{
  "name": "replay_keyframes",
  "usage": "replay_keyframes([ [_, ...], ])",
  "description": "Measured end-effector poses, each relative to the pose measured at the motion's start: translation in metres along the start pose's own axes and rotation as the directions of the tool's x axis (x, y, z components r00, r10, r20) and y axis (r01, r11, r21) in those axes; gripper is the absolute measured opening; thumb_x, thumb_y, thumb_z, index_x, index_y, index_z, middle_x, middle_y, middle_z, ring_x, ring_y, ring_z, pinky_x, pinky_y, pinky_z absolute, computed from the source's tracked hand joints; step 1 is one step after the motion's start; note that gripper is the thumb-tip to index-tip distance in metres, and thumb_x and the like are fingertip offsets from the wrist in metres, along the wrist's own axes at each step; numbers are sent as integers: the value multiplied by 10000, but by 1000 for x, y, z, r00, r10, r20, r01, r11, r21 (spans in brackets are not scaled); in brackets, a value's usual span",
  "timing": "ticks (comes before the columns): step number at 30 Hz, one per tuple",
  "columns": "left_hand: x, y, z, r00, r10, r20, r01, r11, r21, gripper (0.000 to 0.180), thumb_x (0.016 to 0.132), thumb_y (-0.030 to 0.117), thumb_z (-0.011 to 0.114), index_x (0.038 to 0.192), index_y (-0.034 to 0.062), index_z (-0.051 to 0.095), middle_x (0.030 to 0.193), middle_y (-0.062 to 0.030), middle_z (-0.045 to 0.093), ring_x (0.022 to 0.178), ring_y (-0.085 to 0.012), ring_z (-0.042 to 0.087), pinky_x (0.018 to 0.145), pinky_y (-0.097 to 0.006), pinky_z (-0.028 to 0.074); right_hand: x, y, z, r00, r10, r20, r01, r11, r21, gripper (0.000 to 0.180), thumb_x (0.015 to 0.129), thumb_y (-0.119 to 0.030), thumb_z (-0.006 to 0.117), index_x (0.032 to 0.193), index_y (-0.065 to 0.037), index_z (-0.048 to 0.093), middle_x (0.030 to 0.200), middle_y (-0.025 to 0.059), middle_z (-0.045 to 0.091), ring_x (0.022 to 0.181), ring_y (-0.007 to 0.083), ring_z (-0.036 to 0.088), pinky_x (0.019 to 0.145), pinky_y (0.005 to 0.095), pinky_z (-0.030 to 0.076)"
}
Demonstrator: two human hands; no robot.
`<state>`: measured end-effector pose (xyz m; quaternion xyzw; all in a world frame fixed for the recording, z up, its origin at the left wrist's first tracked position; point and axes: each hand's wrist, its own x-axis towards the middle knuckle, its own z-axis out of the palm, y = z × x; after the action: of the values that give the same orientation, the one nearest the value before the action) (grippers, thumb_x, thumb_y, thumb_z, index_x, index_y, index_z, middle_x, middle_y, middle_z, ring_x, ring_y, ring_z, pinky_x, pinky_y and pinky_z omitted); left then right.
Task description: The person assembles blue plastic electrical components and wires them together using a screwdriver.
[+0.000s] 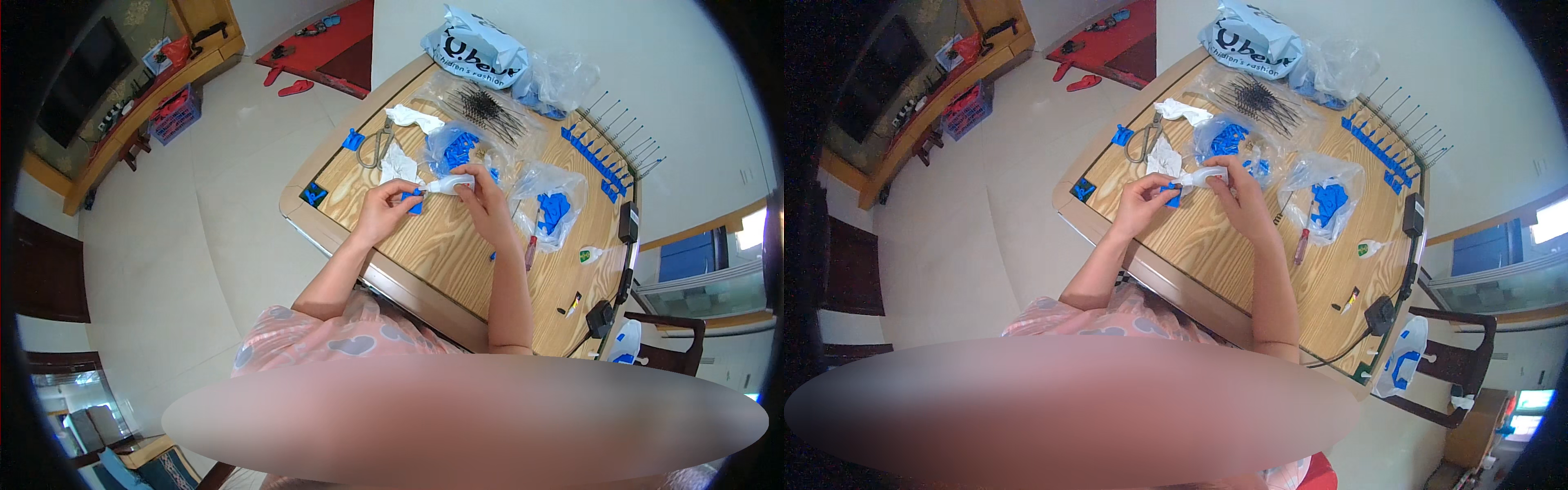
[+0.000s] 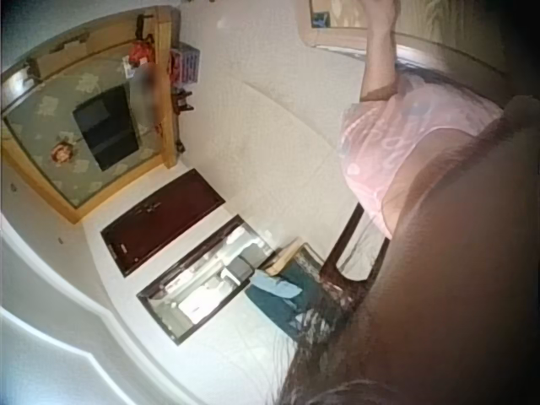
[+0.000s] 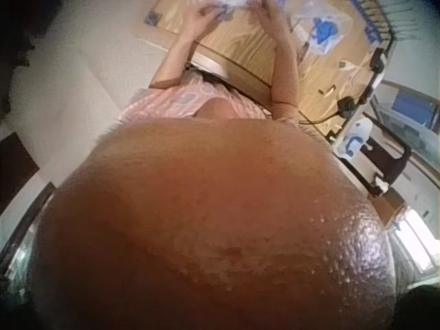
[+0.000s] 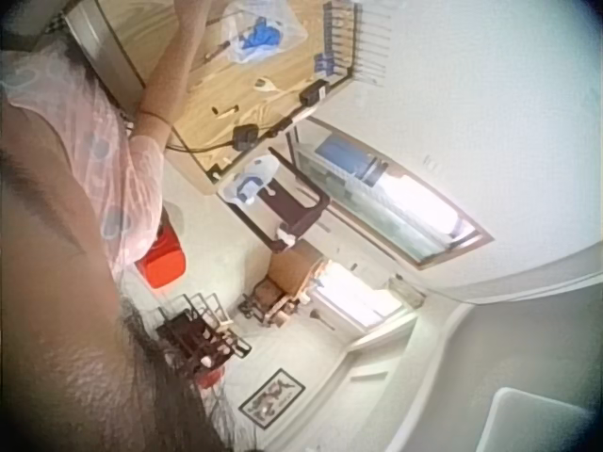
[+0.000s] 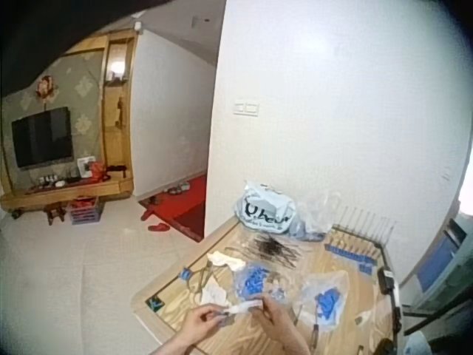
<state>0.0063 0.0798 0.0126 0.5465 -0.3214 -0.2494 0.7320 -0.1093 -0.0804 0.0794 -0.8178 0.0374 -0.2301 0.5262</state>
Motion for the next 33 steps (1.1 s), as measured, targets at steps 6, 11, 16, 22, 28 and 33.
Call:
replay_keyframes([
  [6,1,-3,-2,1000,-1,8,1,1000,-2,127,812,17,625,932,-20,606,889,-53,625,766,-104,608,697,-227,501,1,-2,1,1000,25,0,-25,1000,-9,215,863,-50,532,1077,-43,514,882,59,569,798,135,526,730,265,423],
  [11,2,-1,-3,1000,-5,-1,5,1000,31,134,812,24,629,937,-18,607,877,-50,629,762,-98,605,691,-224,499,2,-3,2,1000,3,1,-3,1000,16,211,864,-53,537,1073,-41,515,887,63,576,786,132,524,719,262,419],
  [16,0,1,-1,1000,-11,2,11,1000,-5,140,811,24,630,943,-16,608,871,-47,628,762,-94,602,687,-222,498,1,-3,1,1000,9,15,-9,999,-37,206,865,-53,536,1069,-40,516,877,63,581,782,130,525,706,256,416],
  [22,-1,0,0,1000,-10,0,10,1000,8,150,810,22,630,953,-17,606,872,-45,626,761,-92,601,684,-218,499,0,-2,1,1000,10,7,-10,998,-54,205,866,-58,537,1070,-51,519,860,59,575,760,130,512,692,253,411],
  [28,0,0,-2,1000,-9,7,8,1000,15,156,810,23,630,959,-17,604,864,-39,625,763,-96,604,679,-220,501,1,-5,1,1000,22,15,-21,998,-56,202,869,-64,533,1070,-57,519,869,57,569,755,125,510,694,253,411],
  [33,0,-1,-3,1000,-2,17,2,1000,0,146,813,19,623,953,-17,603,913,-62,630,782,-107,608,679,-225,507,1,-4,0,999,33,19,-33,999,28,233,865,-42,536,1094,-40,495,895,61,577,787,124,532,715,250,426],
])
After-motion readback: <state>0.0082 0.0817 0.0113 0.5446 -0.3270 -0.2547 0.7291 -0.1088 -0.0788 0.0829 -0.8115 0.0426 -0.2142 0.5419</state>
